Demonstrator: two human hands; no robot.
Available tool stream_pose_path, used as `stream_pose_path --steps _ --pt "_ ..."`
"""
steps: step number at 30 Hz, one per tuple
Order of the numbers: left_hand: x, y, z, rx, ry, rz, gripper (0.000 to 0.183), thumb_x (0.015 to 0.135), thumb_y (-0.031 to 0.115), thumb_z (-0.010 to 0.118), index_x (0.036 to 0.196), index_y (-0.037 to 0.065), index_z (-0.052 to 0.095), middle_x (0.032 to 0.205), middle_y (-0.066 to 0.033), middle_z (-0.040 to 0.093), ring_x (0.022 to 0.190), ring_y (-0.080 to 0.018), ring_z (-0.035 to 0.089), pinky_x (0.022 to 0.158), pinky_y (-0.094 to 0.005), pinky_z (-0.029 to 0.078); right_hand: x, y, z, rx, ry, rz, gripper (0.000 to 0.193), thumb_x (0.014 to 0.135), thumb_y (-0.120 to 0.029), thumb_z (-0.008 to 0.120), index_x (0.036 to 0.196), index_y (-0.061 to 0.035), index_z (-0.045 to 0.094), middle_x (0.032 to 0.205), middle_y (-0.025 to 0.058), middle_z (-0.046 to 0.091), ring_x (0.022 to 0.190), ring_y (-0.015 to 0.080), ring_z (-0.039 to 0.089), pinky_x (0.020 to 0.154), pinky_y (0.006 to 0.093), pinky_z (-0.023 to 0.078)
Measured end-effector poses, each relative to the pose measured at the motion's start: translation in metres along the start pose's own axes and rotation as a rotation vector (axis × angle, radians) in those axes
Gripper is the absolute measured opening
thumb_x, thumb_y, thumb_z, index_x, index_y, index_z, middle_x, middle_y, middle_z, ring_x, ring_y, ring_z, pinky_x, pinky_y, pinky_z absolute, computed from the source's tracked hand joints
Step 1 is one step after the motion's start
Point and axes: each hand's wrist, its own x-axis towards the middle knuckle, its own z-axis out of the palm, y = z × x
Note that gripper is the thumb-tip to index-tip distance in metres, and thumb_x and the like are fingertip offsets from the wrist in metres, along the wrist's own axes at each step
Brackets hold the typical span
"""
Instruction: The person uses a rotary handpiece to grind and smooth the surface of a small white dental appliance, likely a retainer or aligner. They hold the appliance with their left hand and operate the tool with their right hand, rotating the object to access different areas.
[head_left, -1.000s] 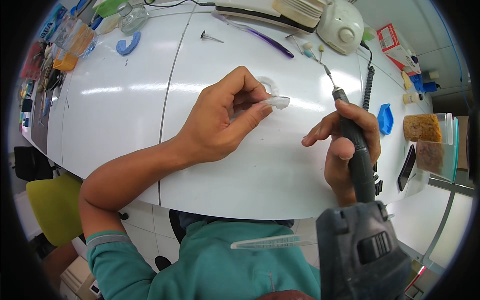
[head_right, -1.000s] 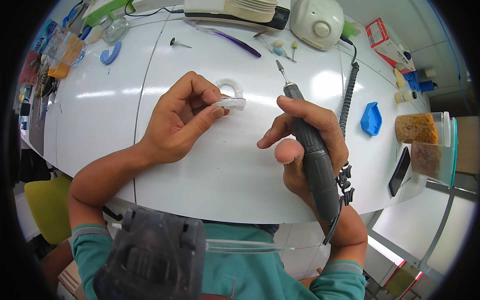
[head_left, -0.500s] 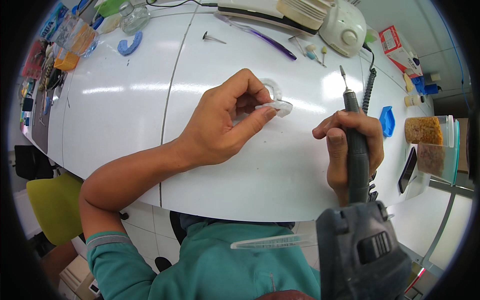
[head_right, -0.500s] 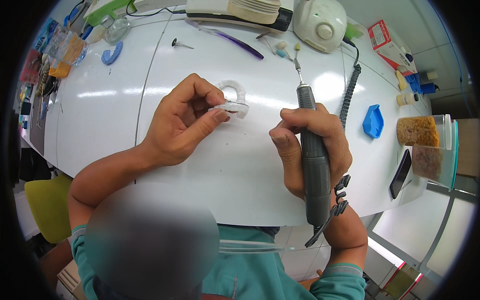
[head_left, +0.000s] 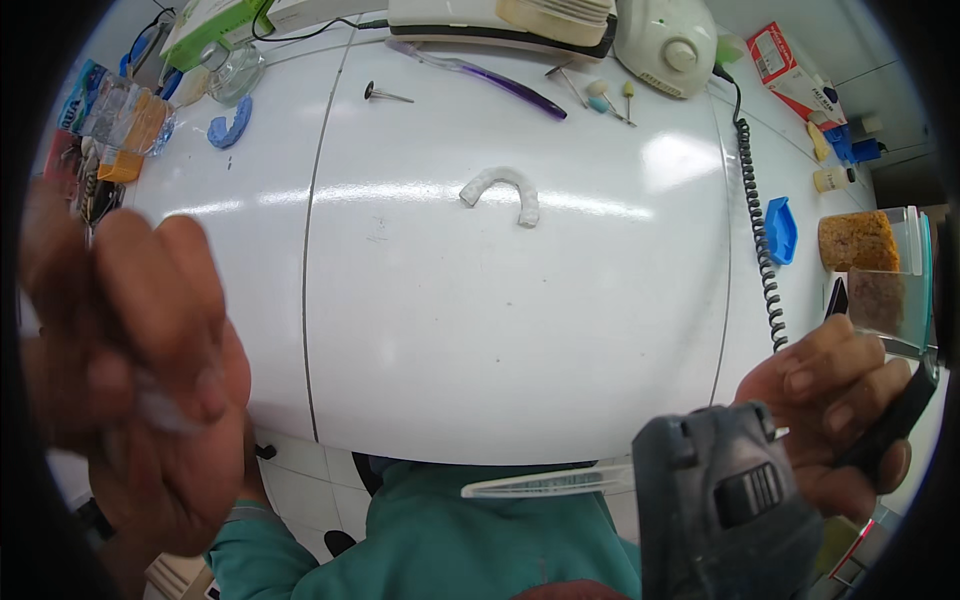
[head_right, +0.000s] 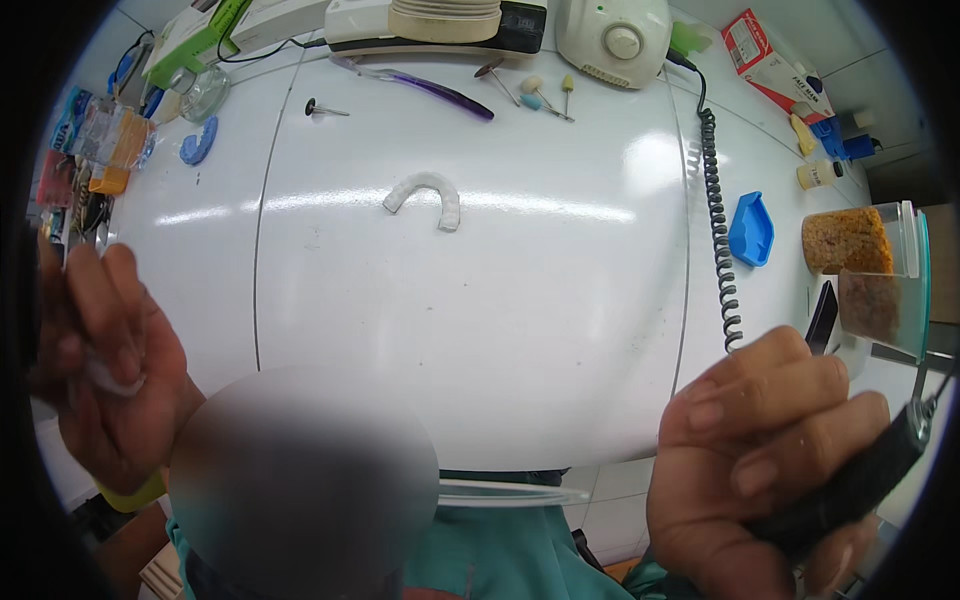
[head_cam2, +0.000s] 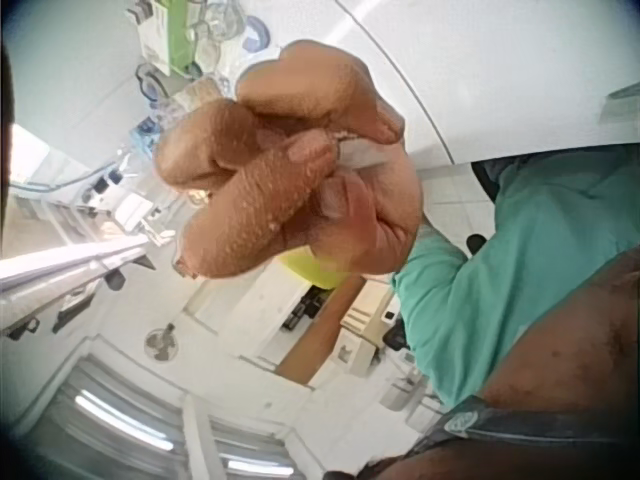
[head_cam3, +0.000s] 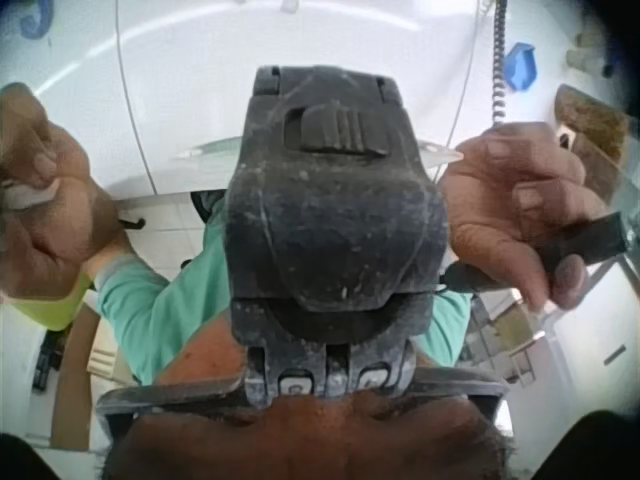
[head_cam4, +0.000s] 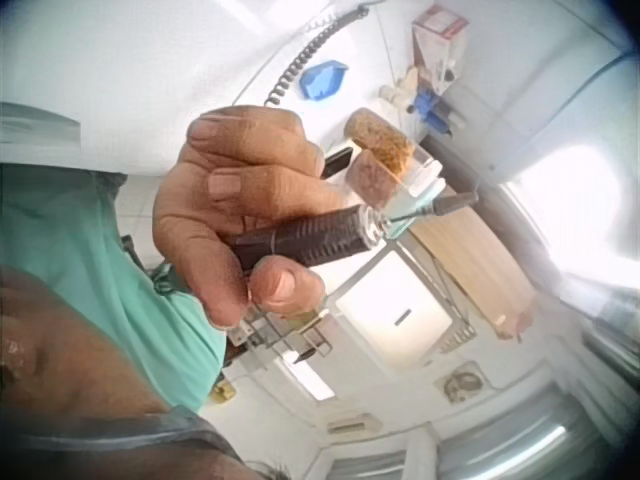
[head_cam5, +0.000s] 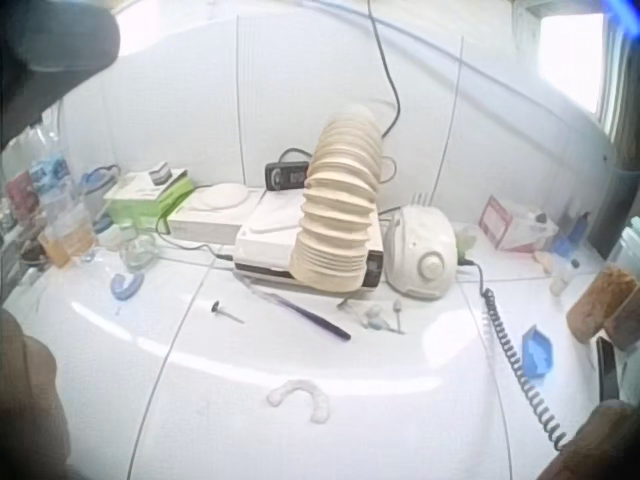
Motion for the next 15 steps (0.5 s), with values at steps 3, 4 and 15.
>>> stream_pose_path --steps 3,4,15 --pt "-0.021 0.014 -0.002 0.146 0.281 0.146 0.015 0.098 0.034 0.069 0.091 0.022 0.068 0.072 0.0083 0.050 0.070 -0.0031 0.042 0.069 -0.0231 0.028 0.005 -0.018 0.006 -0.087 0.067 0.000 0.035 0.103 -0.047 0.065 0.094 -0.0145 0.057 0.091 -0.0015 0.054 0.083 0.0168 0.055 0.073 0.0332 0.042" --pt "-0.023 0.010 0.006 0.248 0.296 0.303 0.019 0.097 0.042 0.072 0.089 0.025 0.069 0.073 0.0099 0.052 0.069 -0.0016 0.043 0.069 -0.0222 0.029 0.004 -0.017 0.018 -0.117 0.072 -0.024 0.030 0.104 -0.043 0.064 0.094 -0.0160 0.055 0.092 -0.0006 0.055 0.083 0.0170 0.056 0.071 0.0336 0.042" --pt "-0.030 0.022 -0.035 0.423 0.130 0.599 0.024 0.094 0.060 0.074 0.088 0.037 0.073 0.076 0.0145 0.064 0.068 0.0047 0.050 0.068 -0.0191 0.035 0.014 -0.028 -0.012 -0.183 -0.314 -0.088 0.045 0.108 -0.044 0.055 0.151 -0.0479 0.043 0.107 0.0003 0.061 0.088 0.0233 0.067 0.069 0.0388 0.060"
